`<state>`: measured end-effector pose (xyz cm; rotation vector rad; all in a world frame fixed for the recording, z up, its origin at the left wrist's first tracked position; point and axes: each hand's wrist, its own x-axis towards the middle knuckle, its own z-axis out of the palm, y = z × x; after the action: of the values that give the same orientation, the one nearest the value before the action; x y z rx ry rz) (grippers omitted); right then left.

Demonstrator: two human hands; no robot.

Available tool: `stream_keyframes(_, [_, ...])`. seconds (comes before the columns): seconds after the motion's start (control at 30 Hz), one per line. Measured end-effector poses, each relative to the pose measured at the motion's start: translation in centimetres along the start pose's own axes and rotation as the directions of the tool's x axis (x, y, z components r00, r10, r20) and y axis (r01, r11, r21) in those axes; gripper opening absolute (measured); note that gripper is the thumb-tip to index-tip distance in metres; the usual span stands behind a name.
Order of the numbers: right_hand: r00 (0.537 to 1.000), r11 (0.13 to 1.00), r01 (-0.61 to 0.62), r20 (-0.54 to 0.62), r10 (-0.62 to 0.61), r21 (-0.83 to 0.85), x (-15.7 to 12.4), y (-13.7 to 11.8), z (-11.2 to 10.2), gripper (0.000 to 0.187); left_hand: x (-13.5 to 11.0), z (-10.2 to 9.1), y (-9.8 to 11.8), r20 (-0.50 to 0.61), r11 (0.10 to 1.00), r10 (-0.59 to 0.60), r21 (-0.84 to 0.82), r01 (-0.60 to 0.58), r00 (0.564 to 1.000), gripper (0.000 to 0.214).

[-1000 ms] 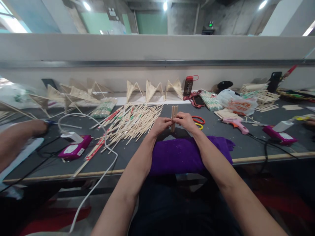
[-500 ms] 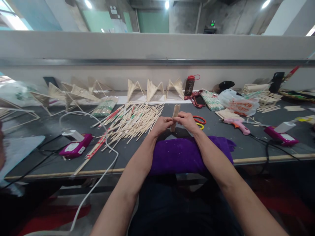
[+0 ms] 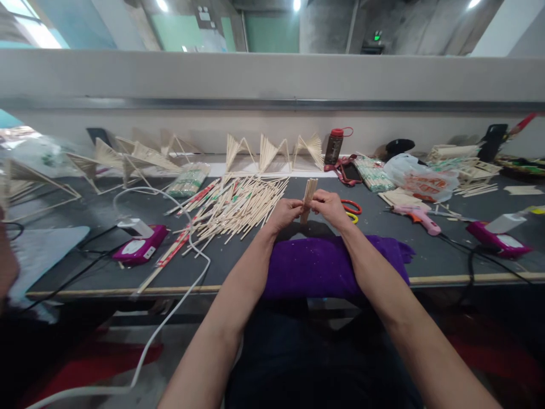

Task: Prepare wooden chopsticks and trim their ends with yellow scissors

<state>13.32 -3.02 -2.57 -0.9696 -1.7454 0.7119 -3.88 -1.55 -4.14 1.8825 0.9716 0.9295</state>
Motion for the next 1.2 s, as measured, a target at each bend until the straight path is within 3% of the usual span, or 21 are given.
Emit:
stream_keyframes(0.17, [1.0,0.998,0.001,0.025,0.001,-0.063,0.0,0.3,-0.1,0.018,-0.1,0.3,0.6,-0.009,0.998,-0.06,0.026,0.06,0.998,0.032])
stream_keyframes(0.37, [0.998,0.987,0.062,0.003,-0.062,-0.15,0.0,1.0,0.0,0.017,0.1,0.3,0.1,0.002,0.997,-0.06,-0.045,0.06,0.998,0.039])
stream_keyframes(0.57, [0.999,0.987,0.049,0.003,-0.049,-0.155,0.0,0.6,0.3,0.017,0.2,0.4,-0.4,0.016,0.999,-0.019,-0.045,0.02,1.0,0.03])
stream_keyframes(0.7, [0.995,0.978,-0.034,0.085,0.052,-0.207,-0.3,0.5,-0.8,0.022,0.4,-0.3,-0.4,-0.113,0.985,-0.1,-0.154,0.082,0.989,0.031])
stream_keyframes(0.77, [0.962,0.949,-0.011,0.257,0.096,-0.314,-0.6,0.8,-1.4,0.021,0.5,-0.7,-0.3,-0.229,0.957,-0.151,-0.277,0.084,0.962,0.033])
stream_keyframes(0.83, [0.882,0.906,0.066,0.449,0.143,-0.418,-1.0,1.2,-1.8,0.02,0.6,-1.0,-0.2,-0.317,0.933,-0.183,-0.355,0.063,0.931,0.035])
stream_keyframes(0.9, [0.825,0.867,0.117,0.534,0.187,-0.484,-1.3,1.3,-1.7,0.022,0.7,-1.1,-0.2,-0.349,0.933,-0.191,-0.355,0.059,0.917,0.036])
stream_keyframes(1.2, [0.836,0.616,0.15,0.432,0.338,-0.773,-1.5,-0.3,0.4,0.022,0.7,-0.7,0.4,-0.333,0.951,-0.201,-0.29,0.103,0.921,0.037])
